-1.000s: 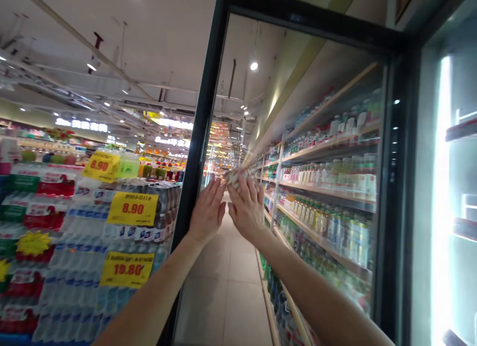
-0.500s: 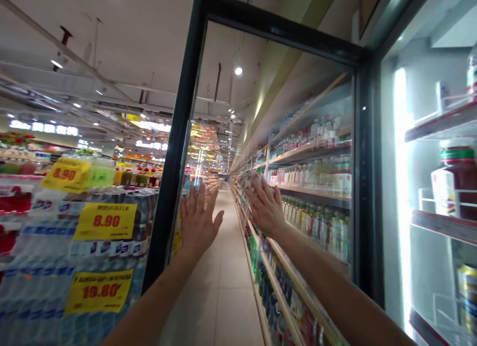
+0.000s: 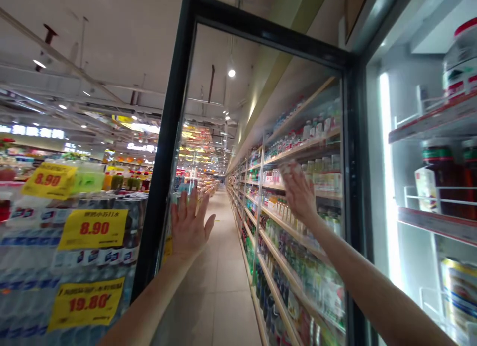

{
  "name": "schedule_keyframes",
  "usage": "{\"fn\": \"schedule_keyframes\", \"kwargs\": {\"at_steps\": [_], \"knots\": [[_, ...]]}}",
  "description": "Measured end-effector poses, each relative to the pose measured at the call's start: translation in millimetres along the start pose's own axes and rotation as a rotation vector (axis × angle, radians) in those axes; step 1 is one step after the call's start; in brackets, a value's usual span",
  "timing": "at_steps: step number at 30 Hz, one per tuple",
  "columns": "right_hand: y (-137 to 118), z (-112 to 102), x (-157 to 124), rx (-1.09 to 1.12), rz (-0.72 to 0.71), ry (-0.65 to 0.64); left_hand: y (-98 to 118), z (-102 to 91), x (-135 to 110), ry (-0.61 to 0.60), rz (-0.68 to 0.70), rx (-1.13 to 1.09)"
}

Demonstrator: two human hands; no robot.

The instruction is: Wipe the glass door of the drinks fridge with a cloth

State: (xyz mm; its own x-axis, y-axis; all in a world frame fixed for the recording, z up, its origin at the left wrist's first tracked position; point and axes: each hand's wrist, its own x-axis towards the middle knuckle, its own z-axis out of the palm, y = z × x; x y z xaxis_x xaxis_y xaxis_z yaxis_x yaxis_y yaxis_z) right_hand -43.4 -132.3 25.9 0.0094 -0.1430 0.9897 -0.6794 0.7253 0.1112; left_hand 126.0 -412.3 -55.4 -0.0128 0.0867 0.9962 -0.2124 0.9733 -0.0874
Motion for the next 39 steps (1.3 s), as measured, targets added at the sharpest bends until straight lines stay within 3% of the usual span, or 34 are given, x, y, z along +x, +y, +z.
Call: {"fn": "schedule_keyframes", "kwargs": {"at_steps": [2, 4, 7, 9, 10, 11, 15, 17, 19, 23, 25, 28, 29, 31, 34, 35, 37, 39], "knots": [[18, -5, 5, -0.045, 0.287, 0.169, 0, -0.1, 0, -0.003, 0.003, -0.008], [23, -7, 3, -0.063, 0.436, 0.258, 0, -0.3, 0, 0.001, 0.003, -0.003], [-5, -1, -23, -0.045, 0.245, 0.167, 1, -1.1, 1, 0.011, 0.002, 0.012], [-23, 6, -46, -0.020, -0.116, 0.000, 1, -1.9, 1, 0.008, 0.006, 0.014], [-24, 8, -56, -0.030, -0.175, -0.007, 0, -2.3, 1, 0.006, 0.010, 0.012], [-18, 9, -64, -0.048, -0.138, 0.034, 0, -2.6, 0, 0.002, 0.013, 0.010], [38, 1, -74, -0.121, 0.347, 0.336, 1, -3.0, -1, -0.007, 0.007, 0.001], [46, -3, -78, -0.128, 0.399, 0.357, 2, -2.8, 0, -0.008, 0.002, 0.001], [26, -2, -86, -0.107, 0.276, 0.257, 2, -2.8, 2, -0.008, 0.005, 0.001], [-32, 5, -104, -0.019, -0.116, -0.013, 2, -5.4, 0, -0.016, 0.004, 0.000], [-38, 7, -105, -0.018, -0.053, 0.018, 4, -8.4, -11, -0.040, 0.013, 0.001], [-38, 8, -107, -0.050, 0.261, 0.218, 12, -13.0, -37, -0.076, 0.102, -0.003], [-45, 9, -111, -0.046, 0.297, 0.238, 14, -14.3, -46, -0.077, 0.131, 0.001], [-76, 10, -129, -0.001, 0.191, 0.149, 19, -16.0, -57, -0.069, 0.153, 0.023], [-135, 9, -164, 0.136, -0.190, -0.108, 20, -17.4, -60, -0.079, 0.144, 0.049], [-147, 9, -172, 0.156, -0.253, -0.146, 20, -17.6, -59, -0.079, 0.143, 0.050], [-148, 10, -179, 0.146, -0.224, -0.124, 18, -17.2, -57, -0.072, 0.140, 0.043], [-127, 12, -175, 0.065, -0.012, 0.014, 18, -16.2, -56, -0.065, 0.136, 0.034]]}}
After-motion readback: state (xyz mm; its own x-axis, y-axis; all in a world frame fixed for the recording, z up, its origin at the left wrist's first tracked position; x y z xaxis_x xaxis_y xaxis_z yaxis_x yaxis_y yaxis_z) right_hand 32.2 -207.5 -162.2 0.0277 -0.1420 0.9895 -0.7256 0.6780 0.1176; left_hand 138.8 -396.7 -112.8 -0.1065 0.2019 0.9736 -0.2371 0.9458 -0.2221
